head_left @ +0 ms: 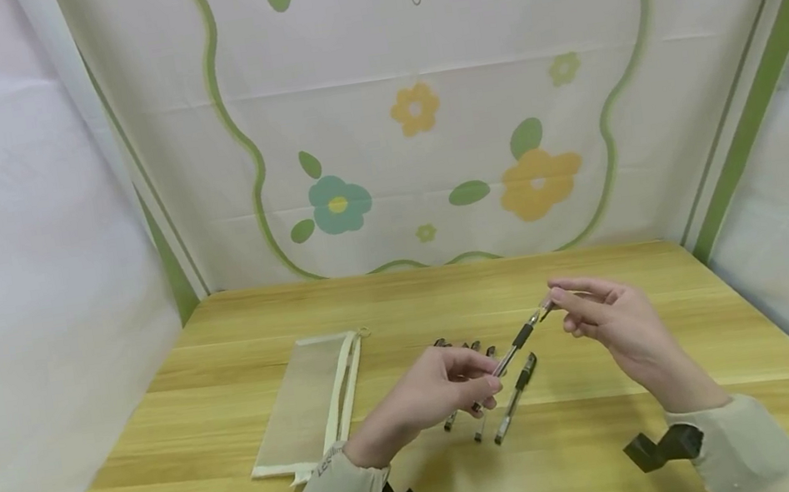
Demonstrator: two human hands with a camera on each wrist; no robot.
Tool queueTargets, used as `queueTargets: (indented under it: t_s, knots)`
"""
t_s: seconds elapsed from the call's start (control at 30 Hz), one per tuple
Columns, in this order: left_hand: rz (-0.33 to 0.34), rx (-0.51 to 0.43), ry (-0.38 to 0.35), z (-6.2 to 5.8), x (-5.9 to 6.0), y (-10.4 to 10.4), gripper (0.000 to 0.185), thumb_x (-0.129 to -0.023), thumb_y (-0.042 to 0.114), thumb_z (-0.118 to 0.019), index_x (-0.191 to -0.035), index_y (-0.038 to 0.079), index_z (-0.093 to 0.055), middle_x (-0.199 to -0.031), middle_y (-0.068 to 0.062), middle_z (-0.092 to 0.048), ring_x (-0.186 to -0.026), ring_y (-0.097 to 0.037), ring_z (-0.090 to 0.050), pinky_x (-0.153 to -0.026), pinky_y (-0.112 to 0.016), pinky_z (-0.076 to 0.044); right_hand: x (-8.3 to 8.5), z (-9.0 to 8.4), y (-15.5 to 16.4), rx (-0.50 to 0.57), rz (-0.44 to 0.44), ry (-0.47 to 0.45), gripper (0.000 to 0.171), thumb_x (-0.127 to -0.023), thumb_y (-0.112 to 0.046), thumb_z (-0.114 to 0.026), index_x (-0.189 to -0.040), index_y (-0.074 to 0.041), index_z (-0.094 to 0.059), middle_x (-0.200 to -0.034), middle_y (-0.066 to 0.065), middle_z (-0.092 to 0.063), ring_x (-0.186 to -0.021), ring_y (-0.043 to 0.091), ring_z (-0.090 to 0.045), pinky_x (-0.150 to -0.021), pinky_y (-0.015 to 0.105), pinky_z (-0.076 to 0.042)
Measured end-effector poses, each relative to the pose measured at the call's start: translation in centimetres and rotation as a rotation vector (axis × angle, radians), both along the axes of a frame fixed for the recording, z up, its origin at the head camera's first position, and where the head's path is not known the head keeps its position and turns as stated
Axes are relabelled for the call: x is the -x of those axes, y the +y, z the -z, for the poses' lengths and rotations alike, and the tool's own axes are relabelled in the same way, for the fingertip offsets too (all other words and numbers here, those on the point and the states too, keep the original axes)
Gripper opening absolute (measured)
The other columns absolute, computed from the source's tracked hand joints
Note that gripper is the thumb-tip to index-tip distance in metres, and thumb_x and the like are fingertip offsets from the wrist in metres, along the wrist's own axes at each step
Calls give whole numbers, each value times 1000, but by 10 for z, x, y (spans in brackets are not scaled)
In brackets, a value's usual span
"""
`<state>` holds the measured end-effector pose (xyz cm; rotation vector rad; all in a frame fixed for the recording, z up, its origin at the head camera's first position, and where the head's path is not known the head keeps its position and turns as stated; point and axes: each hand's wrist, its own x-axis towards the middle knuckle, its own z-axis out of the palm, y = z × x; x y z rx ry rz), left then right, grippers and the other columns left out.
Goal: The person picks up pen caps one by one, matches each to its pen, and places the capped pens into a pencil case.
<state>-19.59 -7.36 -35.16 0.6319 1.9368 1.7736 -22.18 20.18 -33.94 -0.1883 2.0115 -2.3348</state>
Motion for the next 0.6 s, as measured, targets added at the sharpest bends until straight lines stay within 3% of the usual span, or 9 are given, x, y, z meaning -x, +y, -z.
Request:
queueTargets:
  t_s: [0.33,0.47,0.6]
  knots:
    - [-16,-7,32,-2,-1,0,14,-94,9,-67,-107,4,-71,-86,-9,-68,-77,-23,-64,-67,-34,-56,1,3,-3,-78,-115,-6,26,-95,-15,-68,-118,-4,-67,-100,5,-70,-70,15,-61,-69,27,-53]
    - [-46,-52,45,-6,-1,-2,14,-96,15,-65,-105,6,-71,-78,-6,-63,-67,-16,-57,-62,-27,-50,3,5,1,-19,-242,25,16,-99,-6,-59,-112,-3,-67,-95,4,-68,-69,16,-60,-68,27,-52]
    - [-68,-95,45,-12,-2,-6,19,-99,22,-61,-105,8,-71,-69,-3,-52,-58,-14,-44,-56,-25,-41,4,5,9,53,-398,66,21,-101,4,-50,-107,-4,-68,-91,3,-67,-70,14,-59,-66,26,-50]
